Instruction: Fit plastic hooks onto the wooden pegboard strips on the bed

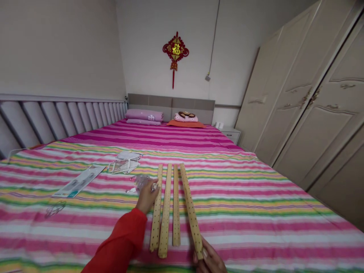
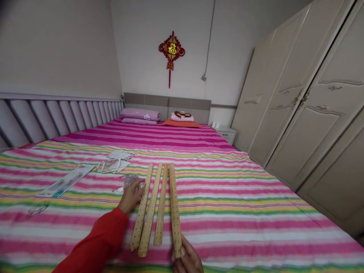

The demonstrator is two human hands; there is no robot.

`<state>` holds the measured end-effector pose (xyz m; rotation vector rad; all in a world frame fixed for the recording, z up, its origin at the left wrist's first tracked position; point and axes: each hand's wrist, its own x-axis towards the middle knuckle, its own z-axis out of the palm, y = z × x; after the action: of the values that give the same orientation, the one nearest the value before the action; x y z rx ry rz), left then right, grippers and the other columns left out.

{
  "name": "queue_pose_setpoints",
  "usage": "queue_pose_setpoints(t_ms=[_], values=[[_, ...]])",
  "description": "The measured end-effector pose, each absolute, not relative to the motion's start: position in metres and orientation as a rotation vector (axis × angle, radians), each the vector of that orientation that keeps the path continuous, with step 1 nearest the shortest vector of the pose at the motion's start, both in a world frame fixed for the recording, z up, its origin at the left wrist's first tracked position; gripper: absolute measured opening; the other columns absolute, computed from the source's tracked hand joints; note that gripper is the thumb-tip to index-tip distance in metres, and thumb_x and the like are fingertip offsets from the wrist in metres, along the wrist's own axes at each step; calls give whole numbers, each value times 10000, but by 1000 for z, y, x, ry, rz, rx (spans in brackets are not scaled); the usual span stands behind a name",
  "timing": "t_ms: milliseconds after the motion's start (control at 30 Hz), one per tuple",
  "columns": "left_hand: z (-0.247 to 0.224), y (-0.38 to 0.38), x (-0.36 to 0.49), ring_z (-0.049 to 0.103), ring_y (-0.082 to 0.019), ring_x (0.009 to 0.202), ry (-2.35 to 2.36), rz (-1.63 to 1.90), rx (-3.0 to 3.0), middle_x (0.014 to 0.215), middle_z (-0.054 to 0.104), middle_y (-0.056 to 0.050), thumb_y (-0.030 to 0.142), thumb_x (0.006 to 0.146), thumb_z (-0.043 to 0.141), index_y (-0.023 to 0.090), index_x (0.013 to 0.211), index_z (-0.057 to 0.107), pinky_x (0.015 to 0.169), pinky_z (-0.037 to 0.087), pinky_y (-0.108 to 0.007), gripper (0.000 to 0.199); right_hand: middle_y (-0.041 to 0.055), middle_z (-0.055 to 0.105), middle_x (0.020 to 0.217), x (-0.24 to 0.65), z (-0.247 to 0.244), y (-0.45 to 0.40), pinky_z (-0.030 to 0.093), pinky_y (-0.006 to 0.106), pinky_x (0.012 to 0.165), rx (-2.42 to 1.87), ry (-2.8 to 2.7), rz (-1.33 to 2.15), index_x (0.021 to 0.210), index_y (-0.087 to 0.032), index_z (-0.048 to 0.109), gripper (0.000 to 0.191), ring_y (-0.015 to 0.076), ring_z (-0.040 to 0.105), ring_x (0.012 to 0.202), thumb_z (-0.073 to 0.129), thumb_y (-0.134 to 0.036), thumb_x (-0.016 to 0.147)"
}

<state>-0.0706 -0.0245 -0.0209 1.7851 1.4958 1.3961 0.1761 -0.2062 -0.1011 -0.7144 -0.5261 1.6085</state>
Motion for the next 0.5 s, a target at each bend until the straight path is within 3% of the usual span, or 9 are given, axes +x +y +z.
queue_pose_setpoints(t_ms=[67, 233, 367, 500], values=[[-27, -48, -64, 610, -248, 1059, 1458, 1322, 1929, 1100, 682, -99, 310, 774, 534, 170, 1037, 668, 953, 465, -428, 328, 58, 673, 647, 172, -98, -196, 354, 218, 470, -680, -466, 1625, 1076, -166, 670, 536, 94, 489, 469, 848, -345, 603], [-49, -115, -36, 507, -301, 1213, 1498, 1038, 2273, 1122, 688, -65, 302, 806, 568, 252, 1046, 674, 1028, 361, -548, 267, 52, 673, 666, 162, -91, -185, 385, 214, 500, -695, -426, 1612, 1004, -142, 666, 493, 112, 535, 539, 850, -337, 590], [-67, -146, -16, 472, -334, 1247, 1496, 868, 2505, 1188, 656, -74, 232, 744, 638, 264, 1110, 638, 1029, 313, -613, 368, 38, 677, 627, 156, -94, -187, 366, 211, 420, -800, -520, 1541, 1146, -120, 584, 589, 62, 407, 381, 780, -417, 677], [-85, -150, -13, 439, -343, 1276, 1475, 764, 2638, 1288, 590, -103, 222, 708, 664, 255, 1195, 592, 1012, 334, -609, 494, -4, 647, 548, 152, -98, -189, 349, 193, 367, -900, -547, 1480, 1283, -126, 478, 738, 69, 419, 337, 757, -468, 691]])
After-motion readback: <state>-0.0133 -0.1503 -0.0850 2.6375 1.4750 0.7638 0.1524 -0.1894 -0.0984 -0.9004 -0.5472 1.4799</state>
